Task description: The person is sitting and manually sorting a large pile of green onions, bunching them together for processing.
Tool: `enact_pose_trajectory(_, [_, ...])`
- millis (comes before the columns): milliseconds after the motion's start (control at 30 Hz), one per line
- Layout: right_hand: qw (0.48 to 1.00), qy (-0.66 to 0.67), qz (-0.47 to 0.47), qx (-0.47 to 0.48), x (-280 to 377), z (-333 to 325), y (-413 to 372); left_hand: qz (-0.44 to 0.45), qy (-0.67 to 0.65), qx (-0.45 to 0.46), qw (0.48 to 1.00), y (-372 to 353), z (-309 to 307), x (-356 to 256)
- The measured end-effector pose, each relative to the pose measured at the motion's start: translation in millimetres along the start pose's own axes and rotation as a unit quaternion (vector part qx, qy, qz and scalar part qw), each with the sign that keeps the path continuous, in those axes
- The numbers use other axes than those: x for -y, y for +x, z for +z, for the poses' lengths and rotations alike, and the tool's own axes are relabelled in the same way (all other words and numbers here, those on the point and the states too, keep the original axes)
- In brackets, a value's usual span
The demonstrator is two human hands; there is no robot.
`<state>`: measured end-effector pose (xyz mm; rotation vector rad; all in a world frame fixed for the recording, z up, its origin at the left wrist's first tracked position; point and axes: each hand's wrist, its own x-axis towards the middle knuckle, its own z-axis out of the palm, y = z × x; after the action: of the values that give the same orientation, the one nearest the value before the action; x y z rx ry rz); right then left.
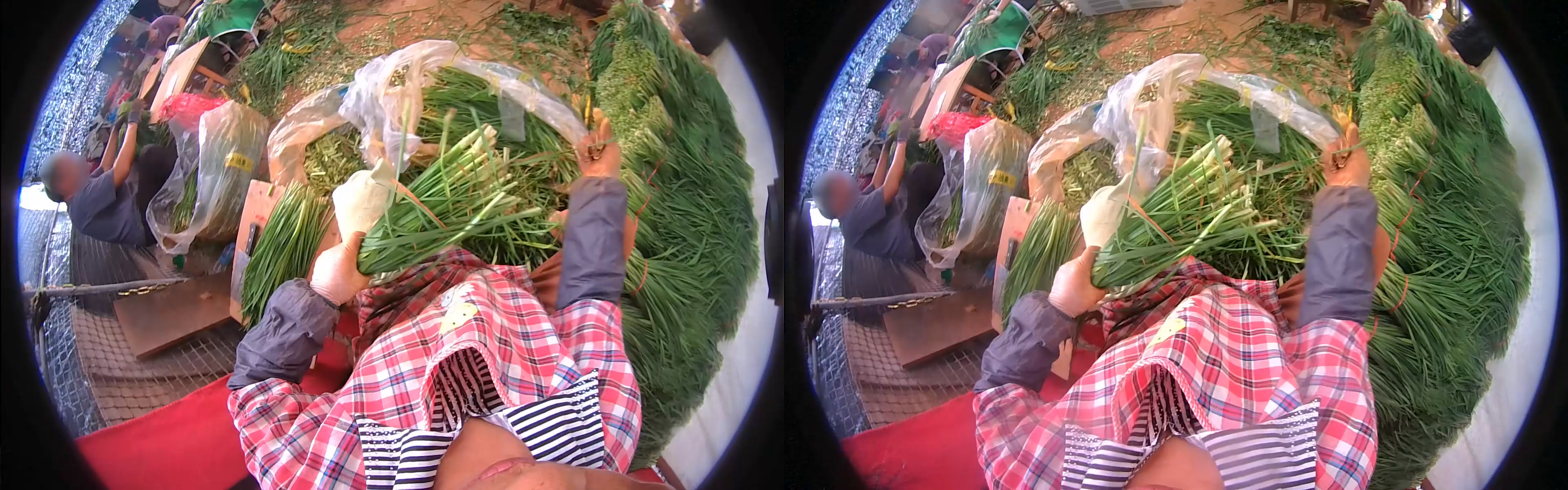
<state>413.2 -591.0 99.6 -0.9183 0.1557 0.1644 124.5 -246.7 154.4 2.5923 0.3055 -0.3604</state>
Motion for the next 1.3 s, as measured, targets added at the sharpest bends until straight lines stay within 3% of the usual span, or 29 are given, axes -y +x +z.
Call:
enact_pose_trajectory(33, [0.982, -0.183, 0.018, 0.050, 15, 20, -6, -0.010, 0.019, -0.014, 1.000, -1, 3, 4])
enact_pose_trajectory(67, [0.927, -0.360, 0.034, 0.098, 16, 34, -12, -0.019, 0.037, -0.027, 0.999, -2, 9, 9])
enact_pose_trajectory(100, [0.921, -0.292, -0.036, 0.256, -7, 42, -23, -0.027, 0.055, -0.038, 0.997, -2, 14, 12])
enact_pose_trajectory(133, [0.794, -0.521, -0.012, 0.312, -9, 69, -47, -0.028, 0.062, -0.051, 0.996, -2, 20, 14])
enact_pose_trajectory(167, [0.575, -0.749, -0.135, 0.300, -23, 87, -64, -0.029, 0.067, -0.064, 0.995, -1, 26, 15])
enact_pose_trajectory(233, [0.399, -0.855, -0.044, 0.327, -67, 119, -76, -0.030, 0.088, -0.087, 0.992, -1, 34, 12])
enact_pose_trajectory(267, [0.391, -0.865, -0.066, 0.307, -88, 124, -84, -0.040, 0.083, -0.090, 0.992, -1, 36, 10])
enact_pose_trajectory(300, [0.418, -0.844, -0.109, 0.318, -107, 123, -90, -0.049, 0.078, -0.092, 0.991, -1, 38, 8])
enact_pose_trajectory(333, [0.468, -0.801, -0.221, 0.300, -136, 112, -100, -0.054, 0.074, -0.091, 0.992, -1, 40, 6])
enact_pose_trajectory(367, [0.454, -0.797, -0.215, 0.335, -139, 120, -114, -0.057, 0.075, -0.099, 0.991, -1, 43, 7])
enact_pose_trajectory(467, [0.582, -0.645, -0.117, 0.481, -155, 94, -100, -0.062, 0.052, -0.073, 0.994, 0, 39, 5])
enact_pose_trajectory(533, [0.617, -0.627, -0.133, 0.457, -159, 87, -96, -0.069, 0.019, -0.052, 0.996, -4, 35, 7])
enact_pose_trajectory(567, [0.634, -0.623, -0.140, 0.436, -157, 81, -94, -0.051, -0.008, -0.042, 0.998, -3, 34, 13])
enact_pose_trajectory(667, [0.666, -0.675, -0.191, 0.254, -154, 62, -62, -0.063, -0.026, -0.004, 0.998, -2, 35, 21])
enact_pose_trajectory(700, [0.754, -0.591, -0.157, 0.239, -171, 31, -21, -0.069, -0.029, -0.002, 0.997, -4, 35, 22])
enact_pose_trajectory(767, [0.846, -0.514, -0.002, 0.141, -108, 39, -18, -0.078, -0.036, 0.005, 0.996, -6, 35, 22])
enact_pose_trajectory(800, [0.912, -0.408, -0.013, 0.047, -101, 23, 5, -0.064, -0.050, -0.011, 0.997, -6, 38, 26])
enact_pose_trajectory(833, [0.934, -0.356, -0.012, -0.009, -72, 23, 7, -0.051, -0.064, -0.028, 0.996, -8, 42, 32])
enact_pose_trajectory(867, [0.919, -0.390, -0.028, -0.055, -58, 1, 28, -0.039, -0.077, -0.046, 0.995, -10, 45, 36])
enact_pose_trajectory(900, [0.831, -0.550, -0.048, -0.067, -43, -12, 37, -0.048, -0.077, -0.051, 0.995, -11, 47, 36])
enact_pose_trajectory(933, [0.694, -0.719, 0.002, 0.036, -43, -24, 40, -0.057, -0.075, -0.053, 0.994, -10, 49, 36])
enact_pose_trajectory(1000, [0.307, -0.921, 0.089, 0.224, -45, -25, 35, -0.056, -0.068, -0.058, 0.994, -7, 49, 35])
enact_pose_trajectory(1100, [0.518, -0.822, -0.062, 0.228, -32, 39, -4, -0.051, -0.049, -0.070, 0.995, -9, 53, 34])
enact_pose_trajectory(1133, [0.570, -0.774, -0.041, 0.275, -36, 65, -18, -0.061, -0.048, -0.071, 0.994, -9, 54, 32])
enact_pose_trajectory(1167, [0.563, -0.768, -0.060, 0.299, -47, 80, -32, -0.070, -0.045, -0.076, 0.994, -7, 54, 26])
enact_pose_trajectory(1200, [0.477, -0.797, -0.154, 0.337, -60, 101, -53, -0.078, -0.040, -0.079, 0.993, -6, 53, 22])
enact_pose_trajectory(1233, [0.473, -0.772, -0.168, 0.391, -75, 118, -67, -0.081, -0.037, -0.083, 0.993, -6, 54, 19])
enact_pose_trajectory(1267, [0.427, -0.785, -0.150, 0.423, -87, 136, -87, -0.093, -0.041, -0.077, 0.992, -7, 53, 16])
enact_pose_trajectory(1300, [0.347, -0.805, -0.108, 0.469, -101, 153, -104, -0.103, -0.046, -0.072, 0.991, -7, 54, 14])
